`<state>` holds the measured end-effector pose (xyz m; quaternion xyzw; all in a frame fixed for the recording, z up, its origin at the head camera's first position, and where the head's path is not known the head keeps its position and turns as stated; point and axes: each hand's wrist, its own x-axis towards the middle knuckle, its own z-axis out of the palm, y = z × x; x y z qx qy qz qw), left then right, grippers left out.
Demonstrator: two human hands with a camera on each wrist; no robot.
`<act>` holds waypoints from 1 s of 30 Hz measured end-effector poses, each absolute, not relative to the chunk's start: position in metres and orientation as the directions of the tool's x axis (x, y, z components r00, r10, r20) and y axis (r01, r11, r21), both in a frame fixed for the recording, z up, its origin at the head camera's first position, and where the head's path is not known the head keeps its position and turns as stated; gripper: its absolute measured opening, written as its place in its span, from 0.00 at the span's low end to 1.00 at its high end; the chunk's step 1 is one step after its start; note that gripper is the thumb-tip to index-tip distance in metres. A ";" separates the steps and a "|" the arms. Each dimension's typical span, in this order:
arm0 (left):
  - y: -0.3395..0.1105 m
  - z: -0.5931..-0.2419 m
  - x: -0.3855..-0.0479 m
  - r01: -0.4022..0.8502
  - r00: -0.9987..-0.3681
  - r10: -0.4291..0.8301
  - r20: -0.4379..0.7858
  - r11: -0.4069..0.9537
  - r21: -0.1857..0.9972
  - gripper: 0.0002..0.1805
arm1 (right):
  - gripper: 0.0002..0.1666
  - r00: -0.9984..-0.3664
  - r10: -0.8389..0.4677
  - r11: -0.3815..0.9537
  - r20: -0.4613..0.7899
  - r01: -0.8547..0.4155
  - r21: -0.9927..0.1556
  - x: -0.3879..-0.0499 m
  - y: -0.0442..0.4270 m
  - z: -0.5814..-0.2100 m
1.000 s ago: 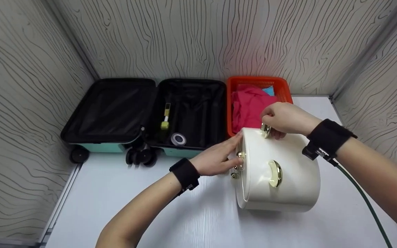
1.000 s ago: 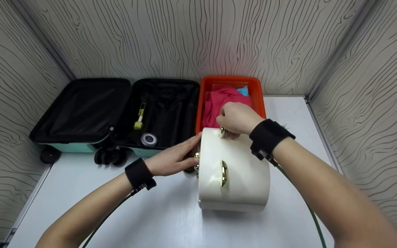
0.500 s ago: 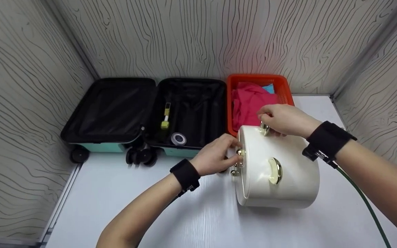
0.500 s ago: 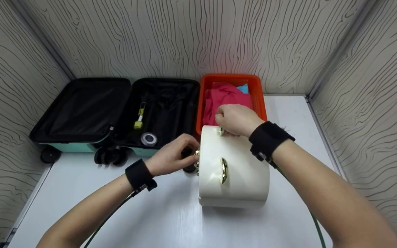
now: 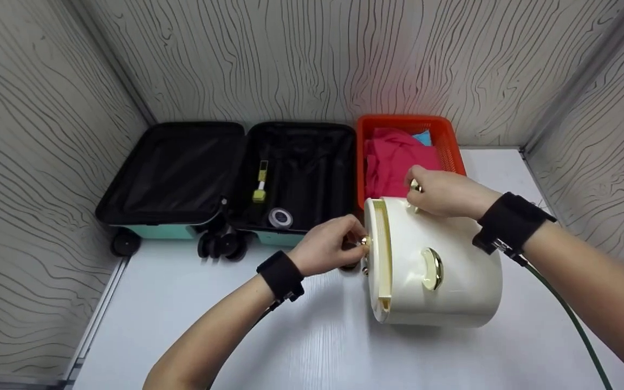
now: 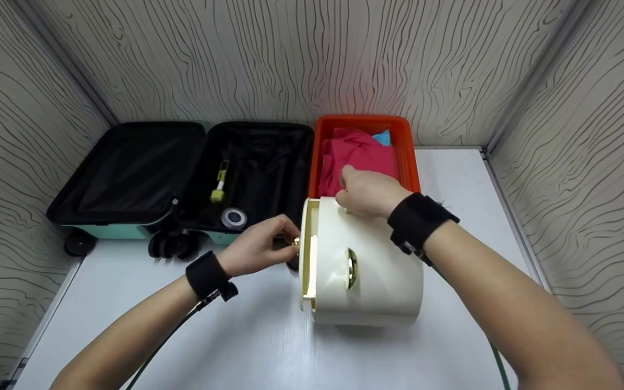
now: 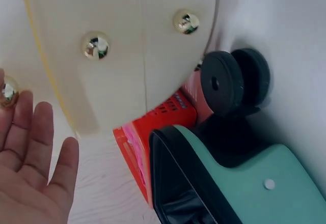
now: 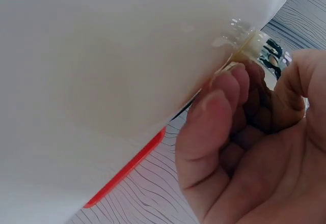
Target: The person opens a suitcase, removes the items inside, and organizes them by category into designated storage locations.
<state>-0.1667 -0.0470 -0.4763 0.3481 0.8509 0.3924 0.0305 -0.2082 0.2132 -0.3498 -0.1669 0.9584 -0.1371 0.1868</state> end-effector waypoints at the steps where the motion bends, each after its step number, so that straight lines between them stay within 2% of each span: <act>1: -0.050 -0.477 -0.167 0.568 -0.756 0.615 0.223 0.448 0.690 0.10 | 0.19 -0.874 -0.373 0.906 -0.311 -0.270 -0.326 -0.208 0.213 -0.350; 18: -0.097 -0.479 -0.164 0.520 -0.786 0.576 0.222 0.425 0.740 0.08 | 0.19 -0.868 -0.417 0.879 -0.271 -0.308 -0.364 -0.203 0.214 -0.350; 20: -0.101 -0.479 -0.163 0.512 -0.789 0.576 0.215 0.423 0.748 0.08 | 0.24 -0.861 -0.419 0.877 -0.287 -0.302 -0.373 -0.201 0.214 -0.348; 25: -0.106 -0.482 -0.159 0.487 -0.807 0.560 0.189 0.449 0.749 0.08 | 0.47 -0.838 -0.425 0.876 -0.341 -0.286 -0.390 -0.189 0.227 -0.337; 30: -0.108 -0.482 -0.156 0.475 -0.811 0.559 0.175 0.455 0.753 0.09 | 0.48 -0.814 -0.473 0.859 -0.338 -0.340 -0.383 -0.167 0.253 -0.327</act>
